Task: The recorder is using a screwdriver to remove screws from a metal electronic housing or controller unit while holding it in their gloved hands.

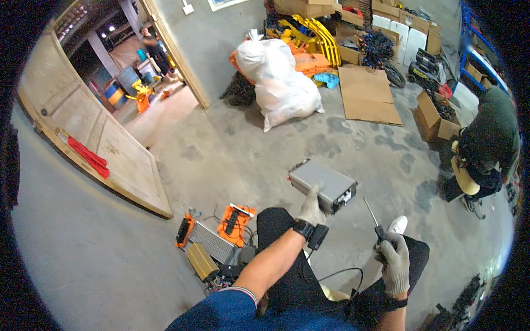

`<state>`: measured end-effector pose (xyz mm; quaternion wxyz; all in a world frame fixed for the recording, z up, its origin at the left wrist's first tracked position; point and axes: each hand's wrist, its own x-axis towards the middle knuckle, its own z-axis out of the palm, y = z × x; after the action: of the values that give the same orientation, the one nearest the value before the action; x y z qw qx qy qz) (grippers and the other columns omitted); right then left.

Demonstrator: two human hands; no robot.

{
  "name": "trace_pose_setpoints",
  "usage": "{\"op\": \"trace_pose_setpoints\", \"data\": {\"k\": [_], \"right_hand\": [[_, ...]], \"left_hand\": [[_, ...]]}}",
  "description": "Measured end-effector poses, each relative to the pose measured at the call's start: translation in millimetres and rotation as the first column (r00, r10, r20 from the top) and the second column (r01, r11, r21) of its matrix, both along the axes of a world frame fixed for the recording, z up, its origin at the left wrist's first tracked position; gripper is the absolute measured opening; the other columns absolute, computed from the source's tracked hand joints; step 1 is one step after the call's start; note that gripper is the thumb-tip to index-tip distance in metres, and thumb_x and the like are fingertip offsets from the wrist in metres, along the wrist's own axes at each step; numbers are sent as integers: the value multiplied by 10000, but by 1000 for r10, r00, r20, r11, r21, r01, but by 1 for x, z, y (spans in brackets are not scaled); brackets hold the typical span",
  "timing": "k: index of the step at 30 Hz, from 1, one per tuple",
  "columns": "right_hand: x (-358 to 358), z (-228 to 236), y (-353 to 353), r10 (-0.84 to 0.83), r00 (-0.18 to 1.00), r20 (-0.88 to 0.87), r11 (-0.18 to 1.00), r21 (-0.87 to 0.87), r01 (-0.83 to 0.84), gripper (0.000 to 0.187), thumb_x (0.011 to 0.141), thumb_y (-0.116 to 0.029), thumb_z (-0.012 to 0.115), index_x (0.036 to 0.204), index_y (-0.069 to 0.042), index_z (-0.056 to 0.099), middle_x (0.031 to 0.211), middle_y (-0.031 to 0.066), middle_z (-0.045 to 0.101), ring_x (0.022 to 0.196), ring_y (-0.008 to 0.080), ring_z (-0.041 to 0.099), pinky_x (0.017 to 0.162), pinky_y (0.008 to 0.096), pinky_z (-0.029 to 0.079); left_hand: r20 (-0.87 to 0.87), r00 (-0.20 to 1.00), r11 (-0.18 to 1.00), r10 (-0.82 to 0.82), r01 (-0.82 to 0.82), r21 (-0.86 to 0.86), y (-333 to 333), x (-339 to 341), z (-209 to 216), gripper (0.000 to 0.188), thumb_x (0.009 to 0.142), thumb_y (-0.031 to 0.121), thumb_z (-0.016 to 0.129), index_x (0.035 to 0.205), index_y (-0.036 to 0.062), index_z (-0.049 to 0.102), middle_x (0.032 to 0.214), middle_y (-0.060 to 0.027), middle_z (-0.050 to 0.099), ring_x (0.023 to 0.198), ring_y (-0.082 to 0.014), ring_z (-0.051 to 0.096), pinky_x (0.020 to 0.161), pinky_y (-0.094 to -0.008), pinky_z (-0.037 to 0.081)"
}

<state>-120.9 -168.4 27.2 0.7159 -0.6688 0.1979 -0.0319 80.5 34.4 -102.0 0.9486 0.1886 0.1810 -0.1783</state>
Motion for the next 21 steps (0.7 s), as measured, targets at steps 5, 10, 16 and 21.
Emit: {"op": "trace_pose_setpoints", "data": {"k": [5, 10, 16, 21], "right_hand": [[11, -12, 1, -32, 999, 1, 988, 152, 31, 269, 984, -181, 586, 1175, 5, 616, 927, 53, 652, 729, 107, 574, 667, 243, 472], [-4, -15, -5, -34, 995, -98, 993, 109, 45, 274, 943, -167, 613, 1167, -11, 630, 866, 32, 627, 637, 97, 534, 564, 226, 432], [-17, -20, -15, -66, 991, -114, 997, 27, 70, 304, 929, -163, 636, 1181, 6, 637, 814, 9, 588, 653, 83, 534, 584, 232, 428], [3, -12, -1, -16, 992, -125, 980, 193, 40, 367, 975, -174, 647, 1273, 38, 612, 927, 57, 637, 763, 120, 606, 677, 269, 507]], "left_hand": [[-74, 997, 1000, 3, -3, 5, 13, 4, 0, 713, 873, 295, 809, 1441, 67, 444, 1368, -110, 581, 1252, -270, 596, 1043, -437, 526], [-106, 994, 998, 1, 5, 56, 5, -6, 3, 685, 903, 295, 776, 1447, 51, 437, 1383, -129, 576, 1265, -283, 591, 1076, -435, 510], [-183, 981, 959, 59, -4, 284, -19, -36, 84, 708, 938, 372, 728, 1503, 89, 407, 1425, -118, 571, 1298, -297, 573, 1129, -469, 465], [-5, 999, 988, -39, 39, 152, 7, -7, 47, 681, 912, 370, 711, 1451, 74, 416, 1374, -147, 576, 1215, -330, 619, 1032, -523, 557]]}}
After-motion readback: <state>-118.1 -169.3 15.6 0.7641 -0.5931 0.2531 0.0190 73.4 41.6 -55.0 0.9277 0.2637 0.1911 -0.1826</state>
